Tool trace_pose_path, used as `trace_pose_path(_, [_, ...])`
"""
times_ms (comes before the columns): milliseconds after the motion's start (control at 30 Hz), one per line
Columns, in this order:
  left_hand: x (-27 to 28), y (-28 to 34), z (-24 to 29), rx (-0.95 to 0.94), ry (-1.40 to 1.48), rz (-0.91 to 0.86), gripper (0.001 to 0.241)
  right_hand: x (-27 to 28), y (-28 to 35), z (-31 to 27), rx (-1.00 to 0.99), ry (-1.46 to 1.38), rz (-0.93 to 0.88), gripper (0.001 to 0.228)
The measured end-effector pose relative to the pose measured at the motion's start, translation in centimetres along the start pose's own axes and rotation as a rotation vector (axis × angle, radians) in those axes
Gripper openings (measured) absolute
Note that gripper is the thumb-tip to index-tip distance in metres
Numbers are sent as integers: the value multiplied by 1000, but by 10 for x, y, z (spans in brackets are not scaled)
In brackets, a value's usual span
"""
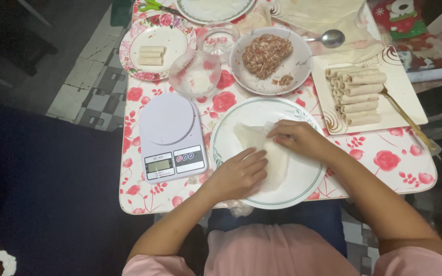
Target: Rolling spring rolls by placing meat filling on wrappers and folding them into cylinders
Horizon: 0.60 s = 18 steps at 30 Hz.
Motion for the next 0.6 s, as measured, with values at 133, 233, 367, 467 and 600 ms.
trace_pose_path(133, [-9, 7, -22, 278, 85, -27, 39, -1, 7, 2, -10, -81, 38, 22])
trace_pose_path(233, [-1, 10, -49, 682, 171, 30, 39, -7, 15, 4, -82, -172, 65, 31])
trace_pose_path(367, [-20, 15, -61, 974, 419, -11, 42, -5, 17, -13, -45, -222, 120, 36])
trace_pose_path(467, [-29, 32, -72, 1096, 586, 143, 26, 3, 17, -14, -97, -220, 161, 37])
trace_pose_path(600, [-49, 58, -91, 1251, 1028, 426, 20, 10, 26, 9, -199, -187, 228, 35])
Point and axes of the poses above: each hand's wrist, its own y-axis away from the middle knuckle, its own x-axis out of the back of the hand, z = x × y, the point moved 7 cm from there along -y, towards the middle knuckle, and after that the axes turned 3 degrees about x, right-handed, at the moved point
